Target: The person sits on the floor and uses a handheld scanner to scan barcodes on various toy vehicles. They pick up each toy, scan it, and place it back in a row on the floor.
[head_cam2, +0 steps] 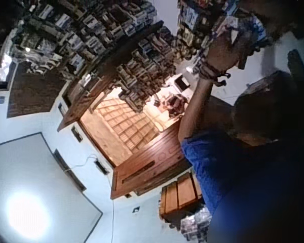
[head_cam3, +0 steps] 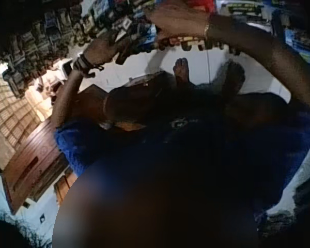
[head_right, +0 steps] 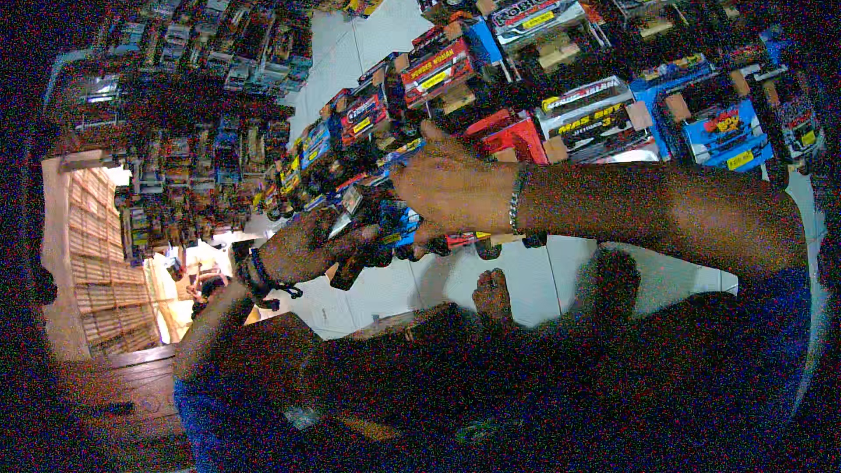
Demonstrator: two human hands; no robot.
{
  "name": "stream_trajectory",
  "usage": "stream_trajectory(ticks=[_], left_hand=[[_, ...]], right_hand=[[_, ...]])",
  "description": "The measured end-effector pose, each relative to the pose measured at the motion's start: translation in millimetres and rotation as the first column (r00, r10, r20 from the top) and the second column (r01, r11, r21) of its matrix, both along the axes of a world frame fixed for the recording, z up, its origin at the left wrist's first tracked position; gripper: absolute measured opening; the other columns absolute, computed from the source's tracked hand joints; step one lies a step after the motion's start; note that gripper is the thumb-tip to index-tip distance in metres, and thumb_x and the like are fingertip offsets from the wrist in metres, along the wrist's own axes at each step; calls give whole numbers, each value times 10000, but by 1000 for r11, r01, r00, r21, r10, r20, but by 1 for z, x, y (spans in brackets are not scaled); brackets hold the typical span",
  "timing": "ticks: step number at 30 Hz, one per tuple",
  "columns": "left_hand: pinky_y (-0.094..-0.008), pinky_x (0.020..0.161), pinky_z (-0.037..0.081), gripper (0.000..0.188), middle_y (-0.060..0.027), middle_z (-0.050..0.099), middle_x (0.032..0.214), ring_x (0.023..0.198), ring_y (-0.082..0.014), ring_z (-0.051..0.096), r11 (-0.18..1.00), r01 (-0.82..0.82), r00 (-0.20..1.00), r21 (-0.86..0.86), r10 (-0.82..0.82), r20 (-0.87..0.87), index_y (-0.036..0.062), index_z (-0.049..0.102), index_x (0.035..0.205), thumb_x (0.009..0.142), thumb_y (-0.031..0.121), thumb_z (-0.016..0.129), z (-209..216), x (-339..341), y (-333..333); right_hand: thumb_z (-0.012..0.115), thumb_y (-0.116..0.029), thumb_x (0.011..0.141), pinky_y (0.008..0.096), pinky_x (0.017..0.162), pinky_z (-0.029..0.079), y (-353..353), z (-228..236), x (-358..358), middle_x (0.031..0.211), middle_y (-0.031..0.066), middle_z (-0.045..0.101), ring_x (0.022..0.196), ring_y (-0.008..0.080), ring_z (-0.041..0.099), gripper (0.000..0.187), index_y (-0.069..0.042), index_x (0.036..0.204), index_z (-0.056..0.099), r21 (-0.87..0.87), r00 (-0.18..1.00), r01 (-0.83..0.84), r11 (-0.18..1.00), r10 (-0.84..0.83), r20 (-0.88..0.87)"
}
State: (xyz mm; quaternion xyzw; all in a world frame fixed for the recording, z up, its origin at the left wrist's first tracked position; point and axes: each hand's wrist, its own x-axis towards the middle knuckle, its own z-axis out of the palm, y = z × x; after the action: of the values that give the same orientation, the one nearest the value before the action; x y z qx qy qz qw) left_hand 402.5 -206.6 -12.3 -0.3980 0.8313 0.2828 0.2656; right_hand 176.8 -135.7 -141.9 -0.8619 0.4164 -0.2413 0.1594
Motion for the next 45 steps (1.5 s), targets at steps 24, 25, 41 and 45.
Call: stream_trajectory(ticks=[24,25,41,45], left_hand=[[-456,624,544,764,-214,645,653,639,-336,684,996,-83,996,40,84,-32,-55,659,857,974,684,504,-19,10,4],[-458,628,544,749,-215,651,665,645,-336,686,996,-79,997,31,80,-19,-52,664,886,979,674,504,-18,9,5],[-466,646,558,596,-200,671,695,664,-357,700,983,-75,996,-166,68,-49,-22,669,1071,991,561,573,-13,-8,30],[-485,660,554,542,-216,689,728,684,-366,708,957,-256,967,-137,251,-52,10,670,1093,998,534,571,-17,-14,40]], right_hand=[[824,-497,741,618,1091,333,-1,-7,1,958,264,681,956,450,686,758,92,1110,524,63,994,1,998,-8,111],[823,-495,743,619,1095,329,-1,-6,1,964,266,680,957,453,686,755,94,1108,524,85,996,7,996,-15,93],[827,-457,769,638,1096,326,2,-11,0,966,244,667,943,454,678,719,85,1112,501,52,992,-9,999,2,123],[840,-482,741,609,1077,356,-1,-9,3,945,236,666,868,435,690,717,55,1093,523,74,994,21,997,-28,101]])
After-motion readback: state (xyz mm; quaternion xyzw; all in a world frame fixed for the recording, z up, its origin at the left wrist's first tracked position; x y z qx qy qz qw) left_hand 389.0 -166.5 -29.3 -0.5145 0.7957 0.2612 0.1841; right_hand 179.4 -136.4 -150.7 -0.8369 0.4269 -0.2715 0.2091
